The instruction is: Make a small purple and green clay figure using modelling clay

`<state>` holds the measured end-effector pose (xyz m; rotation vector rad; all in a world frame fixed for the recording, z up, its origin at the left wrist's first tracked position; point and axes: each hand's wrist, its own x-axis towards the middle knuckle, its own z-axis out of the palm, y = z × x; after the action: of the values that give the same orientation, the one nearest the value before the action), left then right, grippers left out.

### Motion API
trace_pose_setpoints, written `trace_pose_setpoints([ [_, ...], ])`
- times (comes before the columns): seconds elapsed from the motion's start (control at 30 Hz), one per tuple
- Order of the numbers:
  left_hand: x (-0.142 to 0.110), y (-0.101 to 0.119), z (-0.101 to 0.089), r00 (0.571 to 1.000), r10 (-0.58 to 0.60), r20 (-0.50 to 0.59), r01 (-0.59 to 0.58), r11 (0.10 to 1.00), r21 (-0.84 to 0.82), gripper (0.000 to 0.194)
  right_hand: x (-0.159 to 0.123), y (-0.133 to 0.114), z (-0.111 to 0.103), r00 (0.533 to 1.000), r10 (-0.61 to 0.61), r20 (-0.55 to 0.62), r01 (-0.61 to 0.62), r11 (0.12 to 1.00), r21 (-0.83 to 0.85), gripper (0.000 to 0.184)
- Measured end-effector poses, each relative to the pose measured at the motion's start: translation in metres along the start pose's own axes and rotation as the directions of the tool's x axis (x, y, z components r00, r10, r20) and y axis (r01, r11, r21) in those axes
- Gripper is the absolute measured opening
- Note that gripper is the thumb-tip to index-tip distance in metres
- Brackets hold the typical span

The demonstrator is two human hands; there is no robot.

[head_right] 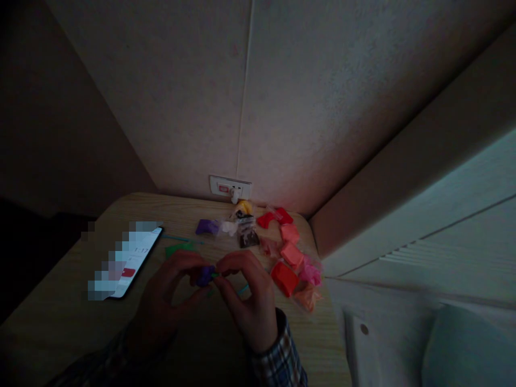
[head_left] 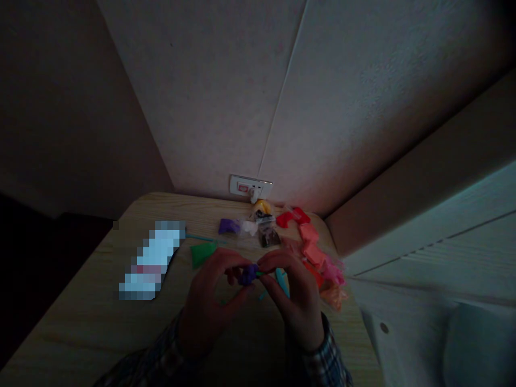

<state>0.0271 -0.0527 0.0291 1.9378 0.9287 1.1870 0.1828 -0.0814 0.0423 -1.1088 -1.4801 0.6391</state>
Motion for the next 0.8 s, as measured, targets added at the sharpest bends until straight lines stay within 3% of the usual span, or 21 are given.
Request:
trace_pose_setpoints([
  [0.8,0.0006,0.0048,-0.0005,0.998,0.051,-0.030,-0.048,0.994,0.101,0.024,-0.0006,-0.0010,0.0016,1.000,-0.009,0.000,0.009,1.000,-0.028,0.007],
])
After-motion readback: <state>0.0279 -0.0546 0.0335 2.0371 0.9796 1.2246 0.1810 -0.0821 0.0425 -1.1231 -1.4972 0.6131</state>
